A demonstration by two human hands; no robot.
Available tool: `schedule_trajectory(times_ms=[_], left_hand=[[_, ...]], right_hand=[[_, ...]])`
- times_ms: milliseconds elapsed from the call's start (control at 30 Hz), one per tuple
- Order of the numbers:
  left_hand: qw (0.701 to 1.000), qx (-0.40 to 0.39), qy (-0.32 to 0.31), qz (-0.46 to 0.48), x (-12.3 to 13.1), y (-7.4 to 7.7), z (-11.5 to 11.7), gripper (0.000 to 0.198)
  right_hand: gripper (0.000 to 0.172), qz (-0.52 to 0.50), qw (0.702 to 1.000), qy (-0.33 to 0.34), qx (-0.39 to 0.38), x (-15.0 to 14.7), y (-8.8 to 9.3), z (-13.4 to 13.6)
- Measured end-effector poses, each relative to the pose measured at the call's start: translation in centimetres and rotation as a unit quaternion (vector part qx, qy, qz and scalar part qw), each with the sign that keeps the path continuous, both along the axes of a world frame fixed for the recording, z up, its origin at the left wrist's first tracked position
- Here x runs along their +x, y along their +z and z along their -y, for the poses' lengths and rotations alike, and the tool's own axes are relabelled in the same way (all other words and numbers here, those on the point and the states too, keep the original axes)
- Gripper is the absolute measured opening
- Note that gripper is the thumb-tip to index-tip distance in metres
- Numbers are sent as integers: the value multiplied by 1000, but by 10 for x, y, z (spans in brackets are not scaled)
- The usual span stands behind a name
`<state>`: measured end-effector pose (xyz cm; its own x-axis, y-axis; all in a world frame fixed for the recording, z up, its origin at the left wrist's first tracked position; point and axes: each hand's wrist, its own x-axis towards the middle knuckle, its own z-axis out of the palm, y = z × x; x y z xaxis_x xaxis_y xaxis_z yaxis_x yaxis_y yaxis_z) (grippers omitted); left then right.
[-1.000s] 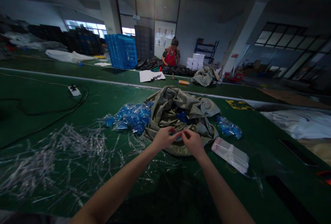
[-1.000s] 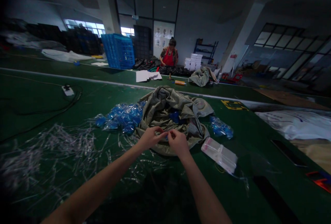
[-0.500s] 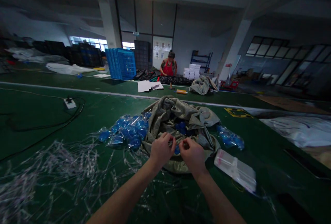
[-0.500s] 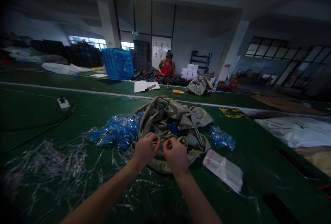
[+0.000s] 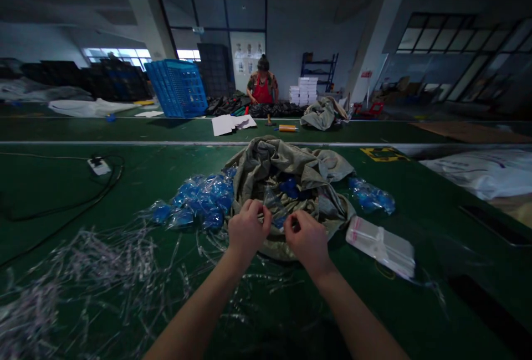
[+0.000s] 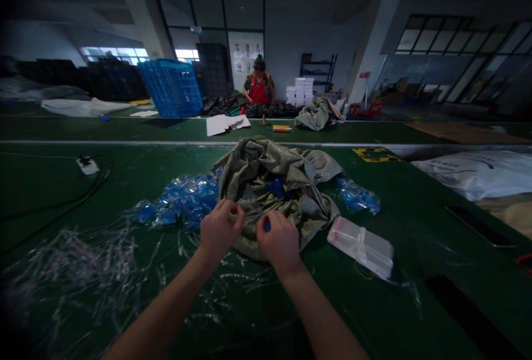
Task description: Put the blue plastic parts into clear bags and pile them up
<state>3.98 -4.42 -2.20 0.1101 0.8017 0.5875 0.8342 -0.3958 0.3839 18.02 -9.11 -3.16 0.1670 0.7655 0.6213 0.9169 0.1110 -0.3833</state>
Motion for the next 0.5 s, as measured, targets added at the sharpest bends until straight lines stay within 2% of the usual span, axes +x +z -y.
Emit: schedule_trajectory(times_ms=[167, 333, 500], left_hand=[[998, -9, -38, 43, -4, 13, 4, 17], [997, 2, -60, 56, -7, 29, 17, 19], [999, -6, -35, 18, -6, 28, 12, 19]], right_hand=[[15, -39, 999, 34, -11, 1, 4, 2], [20, -27, 998, 49, 35, -2, 18, 10], [22, -16, 997, 50, 48, -1, 19, 9]])
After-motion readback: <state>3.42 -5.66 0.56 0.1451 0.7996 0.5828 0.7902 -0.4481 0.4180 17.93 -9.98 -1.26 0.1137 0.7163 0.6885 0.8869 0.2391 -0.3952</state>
